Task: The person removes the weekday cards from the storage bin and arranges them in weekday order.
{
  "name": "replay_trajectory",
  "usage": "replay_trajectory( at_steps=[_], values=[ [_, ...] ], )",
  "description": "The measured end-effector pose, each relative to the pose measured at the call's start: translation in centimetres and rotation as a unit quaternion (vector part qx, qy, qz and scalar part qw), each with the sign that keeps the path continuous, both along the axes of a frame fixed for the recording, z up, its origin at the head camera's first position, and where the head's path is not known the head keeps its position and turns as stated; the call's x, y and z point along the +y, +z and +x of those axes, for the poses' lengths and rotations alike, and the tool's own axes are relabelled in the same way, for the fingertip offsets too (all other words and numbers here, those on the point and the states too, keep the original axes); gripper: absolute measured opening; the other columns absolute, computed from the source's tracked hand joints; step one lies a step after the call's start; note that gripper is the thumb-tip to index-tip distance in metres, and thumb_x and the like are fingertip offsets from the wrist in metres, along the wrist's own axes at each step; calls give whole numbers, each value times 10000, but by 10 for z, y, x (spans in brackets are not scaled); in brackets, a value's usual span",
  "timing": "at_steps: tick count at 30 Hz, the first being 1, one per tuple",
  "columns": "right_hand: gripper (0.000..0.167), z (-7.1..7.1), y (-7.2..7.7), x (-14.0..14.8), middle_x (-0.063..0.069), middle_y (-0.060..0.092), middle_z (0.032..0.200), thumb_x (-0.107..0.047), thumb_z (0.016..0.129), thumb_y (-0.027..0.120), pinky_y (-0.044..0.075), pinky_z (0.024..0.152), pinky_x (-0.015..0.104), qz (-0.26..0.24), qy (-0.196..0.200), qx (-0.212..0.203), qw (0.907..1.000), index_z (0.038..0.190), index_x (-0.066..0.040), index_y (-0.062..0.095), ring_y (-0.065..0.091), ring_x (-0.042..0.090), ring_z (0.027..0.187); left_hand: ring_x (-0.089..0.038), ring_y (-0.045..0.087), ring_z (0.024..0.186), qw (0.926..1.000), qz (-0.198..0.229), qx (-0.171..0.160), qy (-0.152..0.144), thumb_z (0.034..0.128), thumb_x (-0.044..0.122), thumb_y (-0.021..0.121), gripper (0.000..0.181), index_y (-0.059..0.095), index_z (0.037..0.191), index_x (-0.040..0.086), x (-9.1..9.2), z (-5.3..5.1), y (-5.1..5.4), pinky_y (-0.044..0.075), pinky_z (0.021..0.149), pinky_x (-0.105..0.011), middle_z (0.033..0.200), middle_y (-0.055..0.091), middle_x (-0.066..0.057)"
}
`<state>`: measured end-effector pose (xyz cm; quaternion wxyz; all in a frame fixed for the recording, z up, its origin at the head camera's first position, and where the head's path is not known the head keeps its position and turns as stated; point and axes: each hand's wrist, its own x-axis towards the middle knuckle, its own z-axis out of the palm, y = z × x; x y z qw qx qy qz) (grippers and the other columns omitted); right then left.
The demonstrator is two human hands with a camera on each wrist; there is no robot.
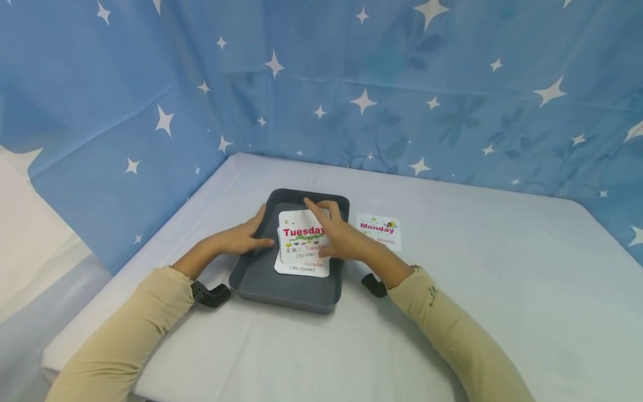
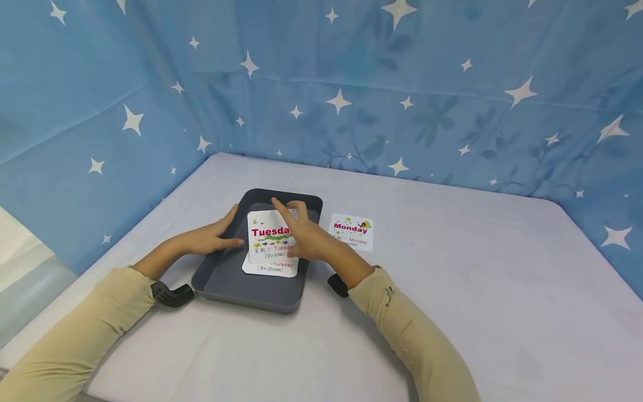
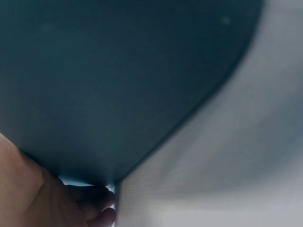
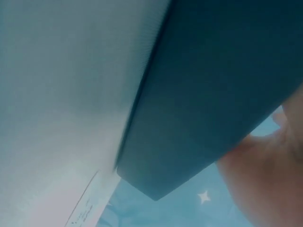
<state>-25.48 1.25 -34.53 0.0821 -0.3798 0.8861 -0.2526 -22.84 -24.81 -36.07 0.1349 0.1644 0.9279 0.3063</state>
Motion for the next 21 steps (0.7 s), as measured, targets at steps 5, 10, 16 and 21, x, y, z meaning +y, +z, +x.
replay_trajectory(
  at_steps=[5,10,16,21],
  values=[
    [971,-6,-1,3,174,344,1341,13,785,675,481,594,226,-893,132,-45,9959,1483,-255,55,568,179,729,-392,-53,1386,10000,44,35,54,896,308,546,965,-198,1407,-37,0,0,-3,51,1125,-509,1490,-144,-252],
    [791,-9,-1,9,149,594,1187,-8,857,597,515,585,222,-1487,185,-221,9885,1475,-234,157,667,214,822,-394,-74,1383,10000,94,29,5,906,307,536,955,-198,1401,-51,0,2,-7,48,1122,-519,1485,-160,-262],
    [609,-12,7,23,169,603,1109,-64,922,514,509,525,327,-1797,-321,-270,9828,1448,-198,237,607,188,651,-401,-67,1383,10000,70,35,40,913,290,528,934,-185,1399,-68,-1,3,-7,55,1120,-525,1484,-163,-262],
    [530,-15,12,49,173,564,1024,-75,941,477,475,494,299,-1931,-1124,-197,9745,1403,-145,227,590,196,697,-395,-63,1385,10000,12,53,-16,915,298,525,935,-191,1402,-56,0,1,-2,62,1121,-522,1488,-161,-253]
  ],
)
